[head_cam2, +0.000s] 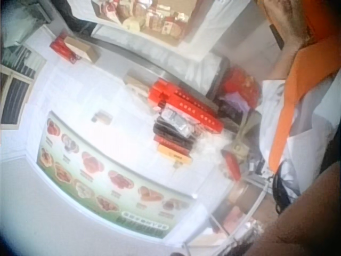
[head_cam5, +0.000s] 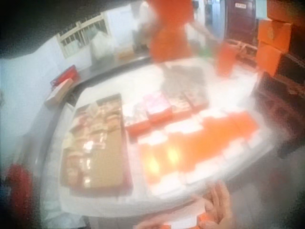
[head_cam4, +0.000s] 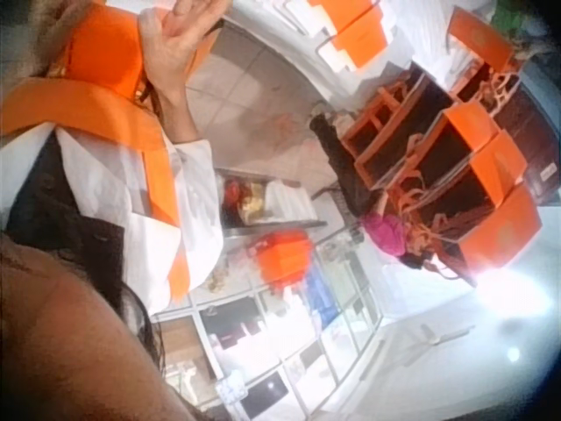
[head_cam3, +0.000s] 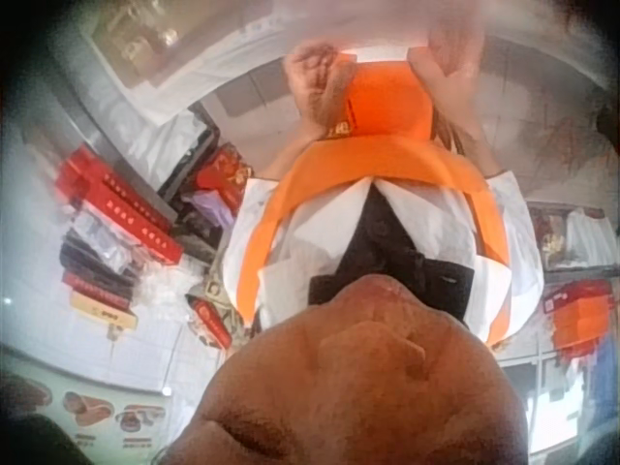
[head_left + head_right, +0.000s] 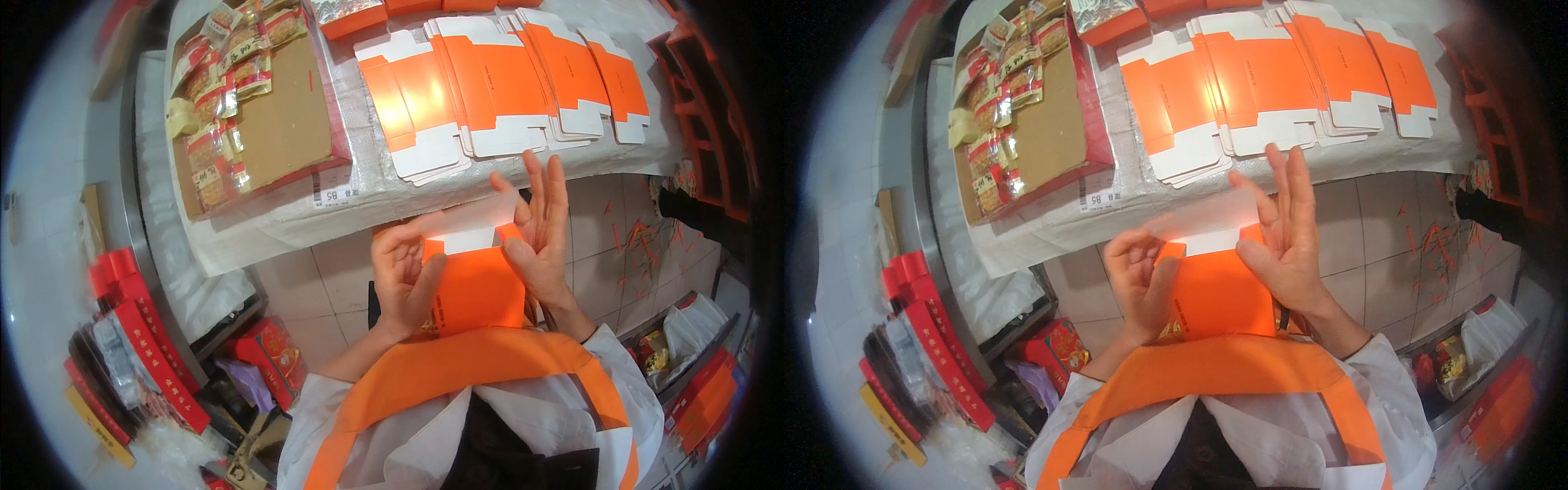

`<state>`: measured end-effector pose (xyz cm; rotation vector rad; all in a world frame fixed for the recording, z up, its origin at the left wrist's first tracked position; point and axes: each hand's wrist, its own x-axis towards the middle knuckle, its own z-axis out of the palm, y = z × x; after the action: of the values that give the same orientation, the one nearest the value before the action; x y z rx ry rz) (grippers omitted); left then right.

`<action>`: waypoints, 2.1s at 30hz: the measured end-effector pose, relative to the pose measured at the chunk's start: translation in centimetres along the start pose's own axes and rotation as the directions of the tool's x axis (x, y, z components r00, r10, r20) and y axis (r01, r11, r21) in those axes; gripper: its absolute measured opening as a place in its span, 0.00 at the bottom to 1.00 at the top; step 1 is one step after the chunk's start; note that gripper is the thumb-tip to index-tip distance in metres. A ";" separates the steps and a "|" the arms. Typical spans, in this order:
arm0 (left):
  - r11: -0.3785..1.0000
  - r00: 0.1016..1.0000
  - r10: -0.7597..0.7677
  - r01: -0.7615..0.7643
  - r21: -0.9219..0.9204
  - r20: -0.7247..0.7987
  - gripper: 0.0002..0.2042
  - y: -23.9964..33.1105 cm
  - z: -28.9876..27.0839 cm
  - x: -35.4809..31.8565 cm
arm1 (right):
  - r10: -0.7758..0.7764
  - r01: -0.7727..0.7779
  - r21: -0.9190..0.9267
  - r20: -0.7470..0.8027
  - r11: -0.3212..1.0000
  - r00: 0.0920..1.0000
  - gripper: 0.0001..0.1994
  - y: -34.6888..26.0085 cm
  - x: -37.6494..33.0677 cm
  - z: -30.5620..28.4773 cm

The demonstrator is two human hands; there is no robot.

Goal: The person folds flat orange cardboard pieces into small boxes, inserts individually wrapped snack packets, and closes the boxes. Completed boxes are stacked on the table. The person repeats this process for multiple units.

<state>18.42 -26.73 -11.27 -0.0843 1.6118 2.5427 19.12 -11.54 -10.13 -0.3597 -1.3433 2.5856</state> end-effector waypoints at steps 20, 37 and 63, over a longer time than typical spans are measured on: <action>0.855 0.930 0.023 -0.208 0.475 0.367 0.07 1.5 -0.9 2.2 | 0.163 0.019 -0.465 0.349 0.885 0.923 0.06 -1.7 0.6 -1.2; 0.700 0.853 -0.155 -0.262 0.664 0.499 0.09 4.1 -1.7 4.3 | 0.151 0.136 -0.557 0.438 0.819 0.886 0.06 -1.1 0.9 -0.5; 0.985 0.664 -0.104 -0.035 -0.169 -0.740 0.26 5.6 -20.2 -5.0 | 0.687 -0.190 -0.751 0.430 0.632 0.585 0.19 28.7 15.8 29.0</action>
<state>22.13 -47.73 -14.34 -1.3391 1.5268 2.7701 -6.79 -45.51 -19.52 0.2797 -2.8015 2.6597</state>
